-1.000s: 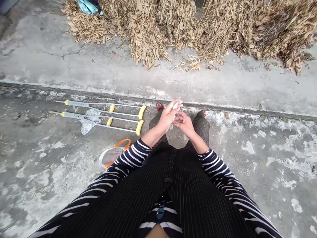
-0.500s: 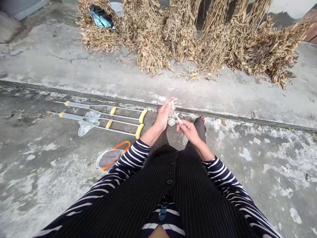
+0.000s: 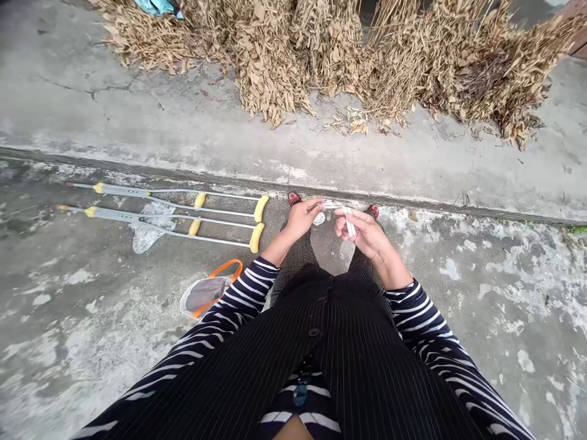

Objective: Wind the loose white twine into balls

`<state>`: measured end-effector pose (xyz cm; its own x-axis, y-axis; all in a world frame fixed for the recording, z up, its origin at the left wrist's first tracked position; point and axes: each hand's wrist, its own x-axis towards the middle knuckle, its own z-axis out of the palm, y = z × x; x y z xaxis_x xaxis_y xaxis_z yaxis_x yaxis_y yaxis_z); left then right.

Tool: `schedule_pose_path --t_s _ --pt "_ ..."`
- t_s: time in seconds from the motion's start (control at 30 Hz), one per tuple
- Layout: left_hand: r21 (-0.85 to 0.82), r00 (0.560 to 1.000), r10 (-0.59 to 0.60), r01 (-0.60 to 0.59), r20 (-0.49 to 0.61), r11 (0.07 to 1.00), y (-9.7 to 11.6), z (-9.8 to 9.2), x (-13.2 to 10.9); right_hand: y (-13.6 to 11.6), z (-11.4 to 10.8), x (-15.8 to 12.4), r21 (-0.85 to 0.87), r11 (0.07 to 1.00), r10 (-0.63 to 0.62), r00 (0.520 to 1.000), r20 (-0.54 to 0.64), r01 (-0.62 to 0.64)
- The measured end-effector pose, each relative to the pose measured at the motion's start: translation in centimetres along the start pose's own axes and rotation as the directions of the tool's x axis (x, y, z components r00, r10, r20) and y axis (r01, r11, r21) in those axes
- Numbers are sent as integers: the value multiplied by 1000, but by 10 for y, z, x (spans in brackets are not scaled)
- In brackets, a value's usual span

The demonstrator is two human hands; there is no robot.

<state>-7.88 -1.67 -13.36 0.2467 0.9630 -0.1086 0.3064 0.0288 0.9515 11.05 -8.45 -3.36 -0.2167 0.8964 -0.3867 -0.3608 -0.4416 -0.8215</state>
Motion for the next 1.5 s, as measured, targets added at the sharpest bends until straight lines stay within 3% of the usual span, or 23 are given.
schedule_pose_path --t_s 0.13,0.23,0.37,0.43,0.5,0.6,0.67,0.73,0.9,1.03,1.17,1.33,1.5 --pt "258 992 16 -49 126 965 11 -20 -8 0 1 3 -8 1000 0 1000 -21 0" --pt "298 978 59 -118 202 947 26 -30 -12 1 1 2 -1 1000 6 1000 2 -6" --pt "104 923 252 -293 291 951 43 -20 -8 1 2 -4 -54 998 18 999 38 -16" --pt "-39 874 294 -303 387 952 47 -9 -5 0 2 -8 -98 995 11 998 60 -5" --pt "-98 858 273 -257 434 962 48 2 -3 -2 -1 -12 -124 992 2 997 81 8" --pt "-40 909 212 -212 359 976 53 11 -6 -4 -9 -18 -150 989 10 995 103 6" --pt "24 935 226 -242 273 970 61 13 -9 -7 -15 -21 -188 982 0 995 97 18" --pt "97 932 282 -310 226 946 72 12 -9 -11 -18 -22 -238 969 -47 995 85 66" --pt "244 893 379 -435 245 867 91 5 -2 -19 -23 -20 -252 959 -100 987 123 129" --pt "278 907 364 -412 210 868 89 1 2 -14 -26 -18 -201 973 -93 988 122 117" --pt "223 913 331 -384 241 896 78 5 0 -9 -25 -19 -162 979 -103 984 147 127" --pt "114 943 246 -276 224 955 56 16 -1 -11 -20 -21 -145 970 -167 966 196 197" --pt "124 958 130 -166 256 978 28 22 -3 -13 -18 -17 -197 935 -259 948 185 294"
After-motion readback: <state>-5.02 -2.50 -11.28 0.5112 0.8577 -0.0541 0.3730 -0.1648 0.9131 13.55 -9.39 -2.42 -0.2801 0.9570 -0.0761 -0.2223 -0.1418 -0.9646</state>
